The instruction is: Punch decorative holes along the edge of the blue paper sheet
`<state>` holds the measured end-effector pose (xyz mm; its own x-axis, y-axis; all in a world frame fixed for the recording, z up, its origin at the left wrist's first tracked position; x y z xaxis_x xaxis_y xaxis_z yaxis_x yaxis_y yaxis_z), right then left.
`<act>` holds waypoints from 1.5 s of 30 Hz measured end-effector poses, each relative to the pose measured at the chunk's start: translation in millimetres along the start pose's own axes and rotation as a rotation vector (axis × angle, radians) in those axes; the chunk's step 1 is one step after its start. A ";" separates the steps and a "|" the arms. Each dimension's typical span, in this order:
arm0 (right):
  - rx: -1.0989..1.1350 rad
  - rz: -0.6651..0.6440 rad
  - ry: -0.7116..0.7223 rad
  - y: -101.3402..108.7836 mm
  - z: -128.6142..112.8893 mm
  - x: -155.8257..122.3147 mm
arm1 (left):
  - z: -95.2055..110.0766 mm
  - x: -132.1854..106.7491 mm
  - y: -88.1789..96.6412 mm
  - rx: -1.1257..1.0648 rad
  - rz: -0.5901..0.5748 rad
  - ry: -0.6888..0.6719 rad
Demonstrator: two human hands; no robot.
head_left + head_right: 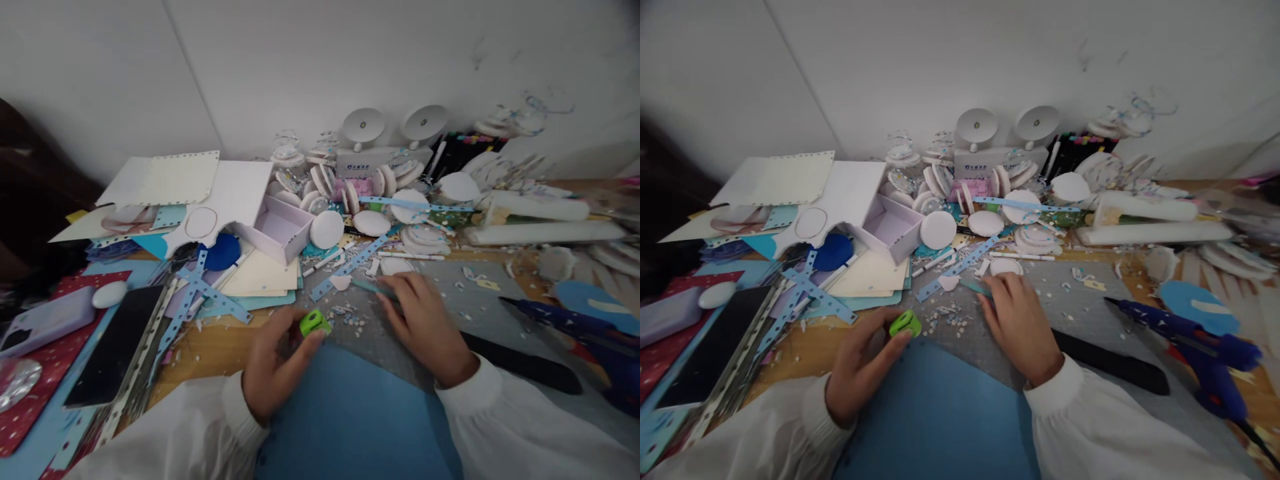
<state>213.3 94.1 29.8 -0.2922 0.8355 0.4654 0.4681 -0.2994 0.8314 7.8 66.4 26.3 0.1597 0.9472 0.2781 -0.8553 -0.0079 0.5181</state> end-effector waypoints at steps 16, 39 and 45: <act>1.144 -0.057 -0.111 -3.4 -51.4 -16.2 | 40.4 -4.2 -25.7 -0.026 -0.295 -0.005; 0.772 0.013 0.060 9.0 -65.7 -20.9 | 55.8 -3.2 -12.2 0.005 -0.356 -0.059; 0.804 -0.031 0.104 -0.9 -67.8 -25.6 | 46.4 -7.4 -18.0 -0.079 -0.428 -0.009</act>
<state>163.8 41.8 37.7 -0.3721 0.7792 0.5043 0.9033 0.1790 0.3899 44.9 44.6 52.4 0.5120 0.8570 0.0587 -0.7460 0.4097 0.5250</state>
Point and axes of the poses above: each hand's wrist, its own x-axis towards the middle knuckle, its own y-axis out of the back of the hand, z = x × y, the point moved 8 cm from there along x, towards the middle knuckle, and after that the axes turned 2 degrees about x, right-handed, at the moved point
